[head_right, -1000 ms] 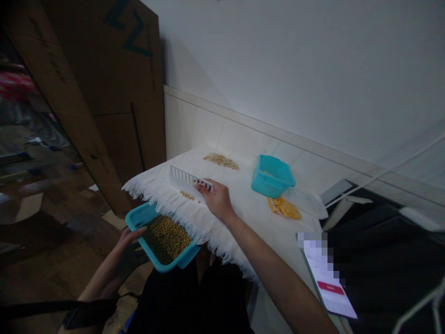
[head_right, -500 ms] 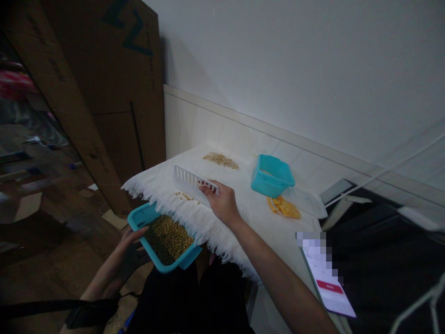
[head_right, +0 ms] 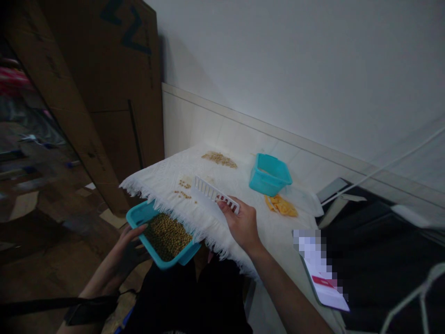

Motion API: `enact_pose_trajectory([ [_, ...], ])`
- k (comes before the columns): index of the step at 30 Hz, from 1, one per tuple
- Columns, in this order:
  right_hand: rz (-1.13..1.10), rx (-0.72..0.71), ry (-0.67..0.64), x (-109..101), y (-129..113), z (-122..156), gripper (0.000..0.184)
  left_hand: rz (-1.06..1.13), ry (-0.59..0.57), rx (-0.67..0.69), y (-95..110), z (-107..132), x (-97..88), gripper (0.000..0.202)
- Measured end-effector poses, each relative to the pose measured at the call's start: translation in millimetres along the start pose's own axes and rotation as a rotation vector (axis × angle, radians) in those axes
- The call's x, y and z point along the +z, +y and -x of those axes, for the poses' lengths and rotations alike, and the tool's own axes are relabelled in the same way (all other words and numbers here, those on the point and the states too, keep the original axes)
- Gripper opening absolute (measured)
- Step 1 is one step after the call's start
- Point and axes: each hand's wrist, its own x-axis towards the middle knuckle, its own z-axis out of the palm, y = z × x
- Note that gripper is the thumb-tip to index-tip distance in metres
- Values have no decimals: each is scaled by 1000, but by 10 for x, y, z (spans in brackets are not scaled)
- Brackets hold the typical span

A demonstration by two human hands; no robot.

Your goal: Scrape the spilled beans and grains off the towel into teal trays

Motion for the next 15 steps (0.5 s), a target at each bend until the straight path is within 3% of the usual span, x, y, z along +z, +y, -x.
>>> enact_pose_trajectory([
  [15,-20,-47,-21,141,72,-19,50,46,19,19,77,40,-14,69],
])
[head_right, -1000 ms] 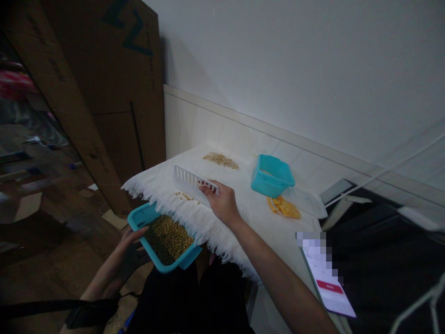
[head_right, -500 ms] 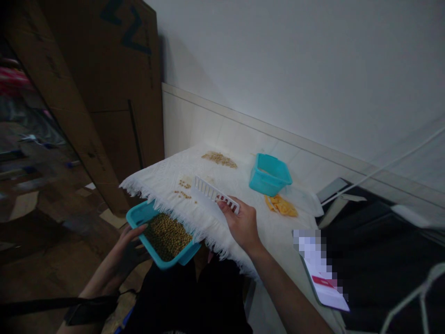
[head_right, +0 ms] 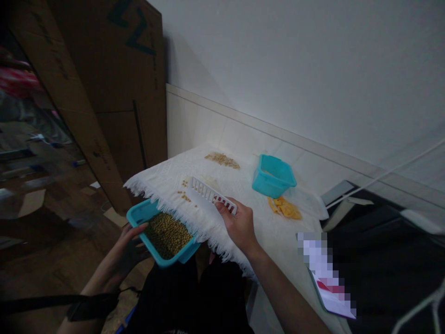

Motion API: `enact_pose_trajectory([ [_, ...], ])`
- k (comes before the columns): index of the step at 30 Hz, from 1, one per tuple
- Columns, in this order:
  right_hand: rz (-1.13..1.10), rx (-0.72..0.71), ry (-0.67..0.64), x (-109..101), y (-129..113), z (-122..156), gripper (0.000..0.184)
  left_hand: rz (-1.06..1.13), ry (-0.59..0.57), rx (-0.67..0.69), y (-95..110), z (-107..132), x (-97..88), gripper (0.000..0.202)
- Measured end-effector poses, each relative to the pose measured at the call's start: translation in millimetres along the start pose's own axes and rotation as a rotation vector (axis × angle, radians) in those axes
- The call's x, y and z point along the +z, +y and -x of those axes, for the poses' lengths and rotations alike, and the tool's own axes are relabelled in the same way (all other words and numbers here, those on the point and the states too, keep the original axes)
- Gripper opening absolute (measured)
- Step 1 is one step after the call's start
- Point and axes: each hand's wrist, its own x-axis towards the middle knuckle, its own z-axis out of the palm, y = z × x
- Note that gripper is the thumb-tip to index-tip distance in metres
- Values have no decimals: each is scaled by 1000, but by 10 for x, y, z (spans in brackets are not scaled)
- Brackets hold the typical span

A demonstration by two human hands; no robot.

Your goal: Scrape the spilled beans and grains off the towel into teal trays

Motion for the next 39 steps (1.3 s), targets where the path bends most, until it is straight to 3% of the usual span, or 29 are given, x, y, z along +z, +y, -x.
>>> enact_pose_trajectory([
  [10,-6,-13,-55,34,-167,172,34,-2,9,3,4,-25,-32,70],
  [17,-37,-5,53,80,-112,-45,42,6,14,18,-2,-55,-58,71],
  [22,-64,-1,15,209,-56,-181,51,-23,4,29,24,-54,-60,69],
  [31,-13,-18,-11,191,-90,-72,47,-23,-5,45,159,14,-66,65],
  [39,-41,-45,-53,255,-140,28,39,-35,9,25,157,13,-50,73],
])
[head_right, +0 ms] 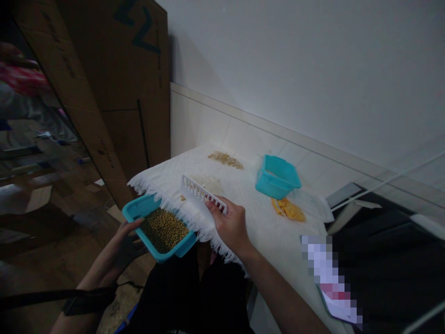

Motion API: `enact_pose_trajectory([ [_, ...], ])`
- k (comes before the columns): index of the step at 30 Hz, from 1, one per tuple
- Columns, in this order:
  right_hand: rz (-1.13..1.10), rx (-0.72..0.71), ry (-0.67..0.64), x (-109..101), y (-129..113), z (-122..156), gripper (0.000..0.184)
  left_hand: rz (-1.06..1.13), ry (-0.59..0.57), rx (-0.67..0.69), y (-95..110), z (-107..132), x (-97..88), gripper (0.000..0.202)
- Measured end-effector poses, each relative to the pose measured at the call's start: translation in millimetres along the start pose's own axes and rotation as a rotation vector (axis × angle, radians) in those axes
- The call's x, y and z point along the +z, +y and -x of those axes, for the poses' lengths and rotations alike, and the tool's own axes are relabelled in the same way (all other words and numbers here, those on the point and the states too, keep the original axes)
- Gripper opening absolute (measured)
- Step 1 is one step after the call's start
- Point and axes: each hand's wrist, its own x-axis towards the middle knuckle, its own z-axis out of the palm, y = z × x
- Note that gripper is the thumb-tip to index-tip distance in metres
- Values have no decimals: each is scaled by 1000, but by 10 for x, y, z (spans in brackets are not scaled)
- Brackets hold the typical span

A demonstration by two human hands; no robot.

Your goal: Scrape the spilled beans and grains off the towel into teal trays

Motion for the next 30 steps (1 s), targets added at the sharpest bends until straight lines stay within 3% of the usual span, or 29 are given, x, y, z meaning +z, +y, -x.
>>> enact_pose_trajectory([
  [6,-50,-2,5,26,-62,-74,37,14,-31,-14,-17,-8,-18,72],
  [10,-23,-49,21,67,-24,-169,35,13,11,-21,-26,-54,-24,73],
  [15,-26,-48,-66,82,14,-131,33,15,21,-2,-35,-54,-12,64],
  [17,-42,-48,-65,26,30,-106,34,15,6,-4,-14,-17,3,59],
  [20,-10,-36,38,-127,79,-126,40,11,-2,-19,5,30,24,56],
  [24,115,20,171,-351,165,-172,58,6,-21,-21,-59,12,21,65],
  [30,158,52,166,-476,215,-65,69,20,-21,-29,-156,-27,52,65],
])
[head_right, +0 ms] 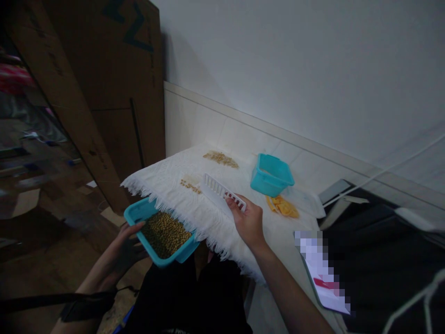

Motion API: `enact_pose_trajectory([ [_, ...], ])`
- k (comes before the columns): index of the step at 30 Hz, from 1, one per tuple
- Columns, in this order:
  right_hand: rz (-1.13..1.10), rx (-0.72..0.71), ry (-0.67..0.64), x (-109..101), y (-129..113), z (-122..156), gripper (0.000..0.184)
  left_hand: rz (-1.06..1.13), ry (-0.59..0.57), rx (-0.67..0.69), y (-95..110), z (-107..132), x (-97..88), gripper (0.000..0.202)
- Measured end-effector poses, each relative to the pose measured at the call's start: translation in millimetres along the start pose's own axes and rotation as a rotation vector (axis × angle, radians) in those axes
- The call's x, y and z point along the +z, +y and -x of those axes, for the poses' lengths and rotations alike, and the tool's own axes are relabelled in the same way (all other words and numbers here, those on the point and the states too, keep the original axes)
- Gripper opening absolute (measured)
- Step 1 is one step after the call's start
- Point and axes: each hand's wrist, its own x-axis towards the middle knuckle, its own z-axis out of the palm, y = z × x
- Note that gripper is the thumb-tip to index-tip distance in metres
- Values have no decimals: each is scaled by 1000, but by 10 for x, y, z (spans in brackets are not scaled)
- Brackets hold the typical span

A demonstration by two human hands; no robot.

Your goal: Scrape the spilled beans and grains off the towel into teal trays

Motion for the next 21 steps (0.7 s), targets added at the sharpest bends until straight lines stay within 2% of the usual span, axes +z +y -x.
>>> enact_pose_trajectory([
  [5,-22,34,-8,-3,5,24,68,-14,-15,-8,28,63,61,62],
  [12,-51,56,-30,50,-49,11,70,-10,-20,-13,6,41,51,73],
  [15,-66,56,-55,81,-73,12,67,-11,-9,-13,-11,17,37,68],
  [21,-81,38,-84,162,-91,-7,58,-5,-25,-34,-18,15,34,75],
])
